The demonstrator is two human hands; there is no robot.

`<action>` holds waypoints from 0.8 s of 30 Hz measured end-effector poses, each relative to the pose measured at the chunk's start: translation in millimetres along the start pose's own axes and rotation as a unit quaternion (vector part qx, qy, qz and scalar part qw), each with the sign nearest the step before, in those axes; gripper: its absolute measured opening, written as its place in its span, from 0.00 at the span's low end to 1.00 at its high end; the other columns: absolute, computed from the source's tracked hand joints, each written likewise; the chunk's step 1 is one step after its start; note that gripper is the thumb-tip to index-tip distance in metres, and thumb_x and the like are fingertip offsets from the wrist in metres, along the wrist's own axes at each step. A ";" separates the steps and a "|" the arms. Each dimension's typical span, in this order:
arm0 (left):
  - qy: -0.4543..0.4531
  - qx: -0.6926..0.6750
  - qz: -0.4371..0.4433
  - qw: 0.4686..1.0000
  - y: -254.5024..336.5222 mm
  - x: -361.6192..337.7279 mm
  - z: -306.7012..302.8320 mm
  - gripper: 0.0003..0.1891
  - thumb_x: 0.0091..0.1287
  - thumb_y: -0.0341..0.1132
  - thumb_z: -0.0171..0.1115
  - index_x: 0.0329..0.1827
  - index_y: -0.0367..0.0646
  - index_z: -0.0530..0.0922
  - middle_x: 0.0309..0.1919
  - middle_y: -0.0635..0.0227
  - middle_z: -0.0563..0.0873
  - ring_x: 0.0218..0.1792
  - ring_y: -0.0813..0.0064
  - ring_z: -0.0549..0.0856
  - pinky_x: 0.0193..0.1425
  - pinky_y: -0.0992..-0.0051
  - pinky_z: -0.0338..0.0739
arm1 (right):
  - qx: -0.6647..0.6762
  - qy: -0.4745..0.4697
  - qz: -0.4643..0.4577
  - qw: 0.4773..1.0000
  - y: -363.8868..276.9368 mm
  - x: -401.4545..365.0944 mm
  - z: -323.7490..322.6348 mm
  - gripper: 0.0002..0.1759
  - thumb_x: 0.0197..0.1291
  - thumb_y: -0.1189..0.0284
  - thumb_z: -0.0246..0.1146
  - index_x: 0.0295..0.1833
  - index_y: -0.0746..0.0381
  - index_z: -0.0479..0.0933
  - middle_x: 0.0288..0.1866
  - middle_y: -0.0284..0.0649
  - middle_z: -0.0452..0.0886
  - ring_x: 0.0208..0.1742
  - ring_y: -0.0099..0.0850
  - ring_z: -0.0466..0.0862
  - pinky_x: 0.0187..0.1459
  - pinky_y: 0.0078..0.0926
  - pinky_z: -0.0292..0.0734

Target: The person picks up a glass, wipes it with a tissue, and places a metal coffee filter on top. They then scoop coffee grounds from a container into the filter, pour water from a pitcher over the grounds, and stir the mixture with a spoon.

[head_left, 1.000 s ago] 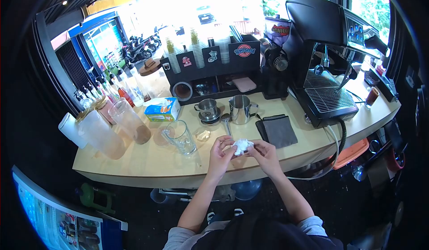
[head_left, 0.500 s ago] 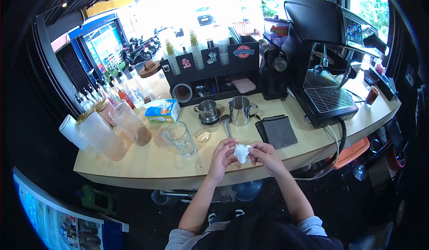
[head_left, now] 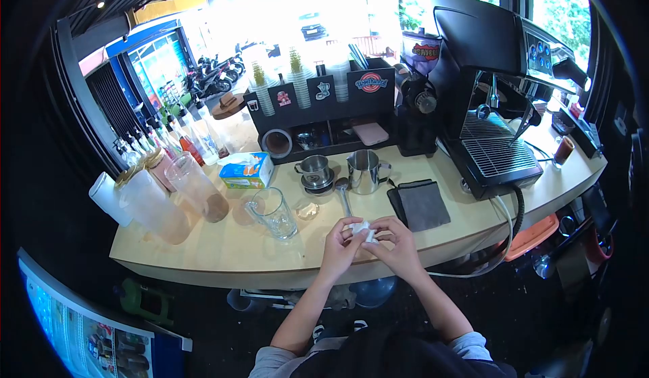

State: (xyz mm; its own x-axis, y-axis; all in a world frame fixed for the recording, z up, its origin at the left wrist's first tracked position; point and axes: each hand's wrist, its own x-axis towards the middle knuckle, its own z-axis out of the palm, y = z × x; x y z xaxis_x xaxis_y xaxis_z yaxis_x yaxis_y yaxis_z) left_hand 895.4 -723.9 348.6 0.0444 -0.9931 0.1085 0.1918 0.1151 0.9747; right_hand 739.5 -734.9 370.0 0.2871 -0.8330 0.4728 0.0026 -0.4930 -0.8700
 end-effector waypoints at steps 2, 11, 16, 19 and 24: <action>-0.024 0.010 0.013 1.000 -3.3 0.6 -3.0 0.18 0.65 0.25 0.64 0.56 0.36 0.71 0.43 0.60 0.86 0.41 0.81 0.85 0.44 0.82 0.79 | 0.030 0.013 0.016 0.999 12.2 -0.5 0.4 0.15 0.53 0.79 0.70 0.46 0.65 0.76 0.46 0.36 0.77 0.47 0.23 0.81 0.43 0.20 0.78; 0.036 0.062 0.093 0.993 0.6 7.0 -14.5 0.17 0.65 0.28 0.65 0.54 0.36 0.72 0.41 0.67 0.82 0.40 0.82 0.83 0.44 0.83 0.77 | 0.121 0.037 0.098 0.987 45.2 28.2 -14.6 0.09 0.54 0.81 0.68 0.40 0.69 0.76 0.33 0.38 0.83 0.32 0.22 0.82 0.31 0.19 0.77; 0.042 0.078 0.089 0.992 6.4 0.0 -26.3 0.17 0.64 0.28 0.65 0.54 0.37 0.72 0.43 0.68 0.82 0.40 0.82 0.82 0.47 0.81 0.77 | -0.174 -0.005 0.088 0.981 52.4 61.8 -26.1 0.10 0.52 0.78 0.68 0.40 0.67 0.78 0.34 0.43 0.82 0.33 0.32 0.83 0.34 0.28 0.79; 0.037 0.111 0.104 0.988 12.5 -10.2 -38.4 0.17 0.64 0.28 0.65 0.55 0.38 0.73 0.45 0.67 0.82 0.41 0.81 0.82 0.48 0.79 0.76 | -0.411 0.044 -0.079 0.907 54.1 64.8 -16.3 0.10 0.50 0.79 0.65 0.39 0.67 0.77 0.47 0.45 0.77 0.47 0.45 0.80 0.46 0.39 0.77; 0.136 0.137 0.233 0.953 29.8 -28.9 -66.7 0.15 0.62 0.24 0.64 0.52 0.36 0.74 0.43 0.66 0.81 0.41 0.80 0.81 0.47 0.79 0.75 | -0.320 0.005 -0.156 0.935 29.1 88.5 21.4 0.10 0.52 0.78 0.64 0.42 0.66 0.75 0.48 0.46 0.76 0.46 0.45 0.80 0.45 0.39 0.77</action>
State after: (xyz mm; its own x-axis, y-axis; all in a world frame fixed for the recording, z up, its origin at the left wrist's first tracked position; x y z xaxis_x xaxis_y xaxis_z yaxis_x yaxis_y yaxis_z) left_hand 965.2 -690.2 361.5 0.3210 -0.7894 0.5232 -0.1724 0.4945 0.8519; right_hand 785.5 -817.6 383.6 0.3596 -0.6245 0.6933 -0.4889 -0.7590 -0.4301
